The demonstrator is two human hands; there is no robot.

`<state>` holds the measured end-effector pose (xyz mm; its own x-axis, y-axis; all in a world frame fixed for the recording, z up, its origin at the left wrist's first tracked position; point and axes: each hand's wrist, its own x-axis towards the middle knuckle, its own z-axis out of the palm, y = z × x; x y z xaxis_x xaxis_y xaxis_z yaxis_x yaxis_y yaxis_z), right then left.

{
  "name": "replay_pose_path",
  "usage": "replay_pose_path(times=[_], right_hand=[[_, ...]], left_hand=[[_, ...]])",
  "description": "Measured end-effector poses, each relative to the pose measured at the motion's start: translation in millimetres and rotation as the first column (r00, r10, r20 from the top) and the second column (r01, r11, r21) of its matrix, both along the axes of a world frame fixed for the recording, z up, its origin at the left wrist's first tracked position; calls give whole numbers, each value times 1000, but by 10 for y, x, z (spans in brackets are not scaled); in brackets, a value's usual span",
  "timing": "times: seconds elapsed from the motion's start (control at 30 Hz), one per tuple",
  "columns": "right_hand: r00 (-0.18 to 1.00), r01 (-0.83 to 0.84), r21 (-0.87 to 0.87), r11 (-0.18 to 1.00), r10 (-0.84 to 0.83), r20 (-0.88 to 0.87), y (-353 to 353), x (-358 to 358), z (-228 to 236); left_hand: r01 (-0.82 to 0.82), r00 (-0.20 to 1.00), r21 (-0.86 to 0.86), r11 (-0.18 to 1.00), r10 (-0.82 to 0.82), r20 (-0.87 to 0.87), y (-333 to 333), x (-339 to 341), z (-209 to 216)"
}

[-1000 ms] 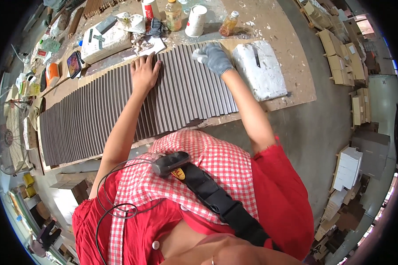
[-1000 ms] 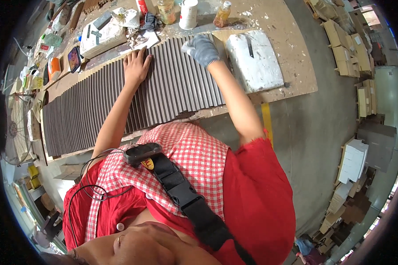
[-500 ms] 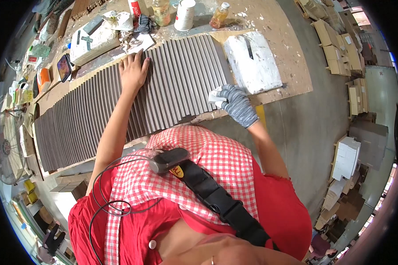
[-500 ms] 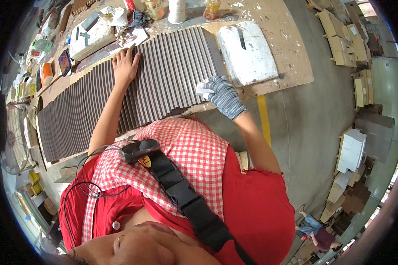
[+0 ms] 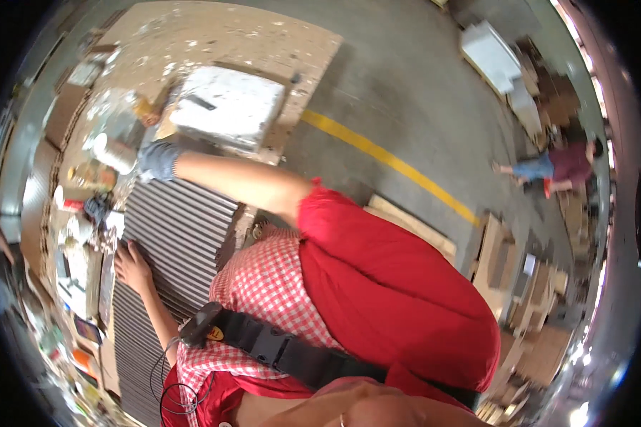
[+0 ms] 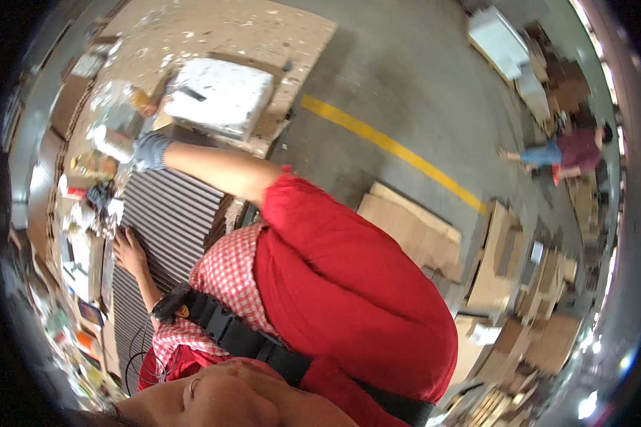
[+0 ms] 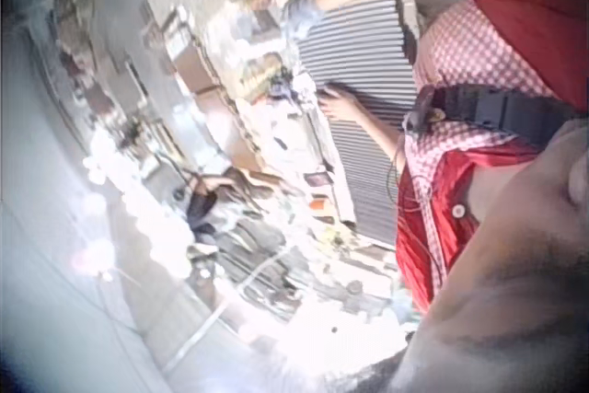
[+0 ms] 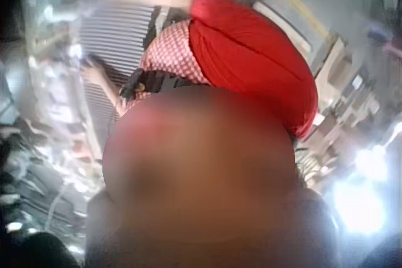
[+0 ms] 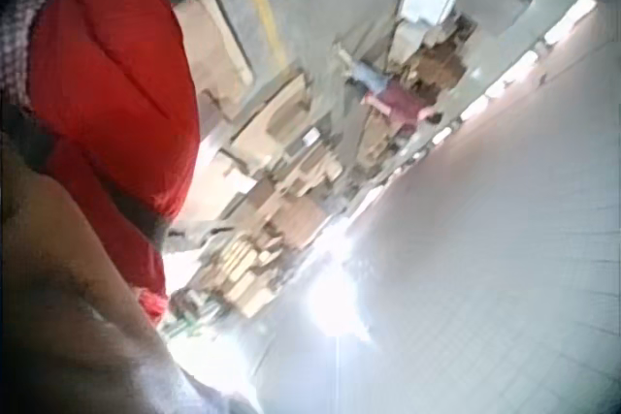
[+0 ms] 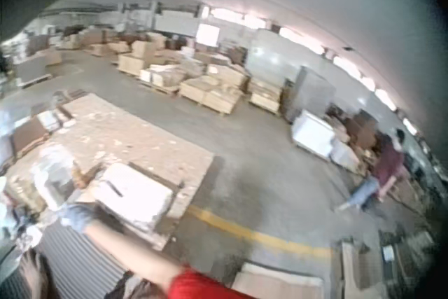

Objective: The person wipes a large slatted wooden panel with a cloth, moving the cloth across the surface and edges, then picks up a separate wooden piece and wipes it before placing it down.

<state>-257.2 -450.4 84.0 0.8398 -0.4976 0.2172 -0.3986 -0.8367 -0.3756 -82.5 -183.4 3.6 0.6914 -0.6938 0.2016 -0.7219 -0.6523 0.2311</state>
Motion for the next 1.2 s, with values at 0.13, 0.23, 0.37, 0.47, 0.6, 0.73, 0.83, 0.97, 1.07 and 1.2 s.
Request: replay_pose_path(times=[0.13,0.23,0.37,0.47,0.6,0.73,0.83,0.97,1.07,1.2], right_hand=[[978,175,170,970,-191,79,51,115,-206],[998,54,27,998,-55,41,213,-236,-350],[1000,-28,-42,999,28,2,611,-1162,-368],[985,-89,256,963,48,164,928,-1751,-186],[981,-102,497,862,169,-92,925,-1965,124],[999,-47,384,922,36,36,782,-1721,183],[1000,21,452,892,-13,-20,831,-1712,100],[980,-3,434,901,90,-179,934,-2023,156],[960,-101,556,825,228,-165,818,-2167,300],[998,-48,418,907,55,-6,689,-1909,289]], left_hand=[[-23,999,73,997,20,42,18,202,-193],[-32,995,77,997,25,92,28,260,-249],[-16,995,43,999,12,98,40,240,-229],[-16,995,52,999,11,95,46,210,-217],[-13,997,62,998,8,81,50,215,-242],[-34,994,71,997,26,108,57,250,-256],[-29,996,59,998,24,88,65,221,-247],[-22,998,38,999,19,68,89,149,-189],[-11,999,0,1000,11,34,86,117,-158],[-35,998,34,999,33,53,75,75,-131]])
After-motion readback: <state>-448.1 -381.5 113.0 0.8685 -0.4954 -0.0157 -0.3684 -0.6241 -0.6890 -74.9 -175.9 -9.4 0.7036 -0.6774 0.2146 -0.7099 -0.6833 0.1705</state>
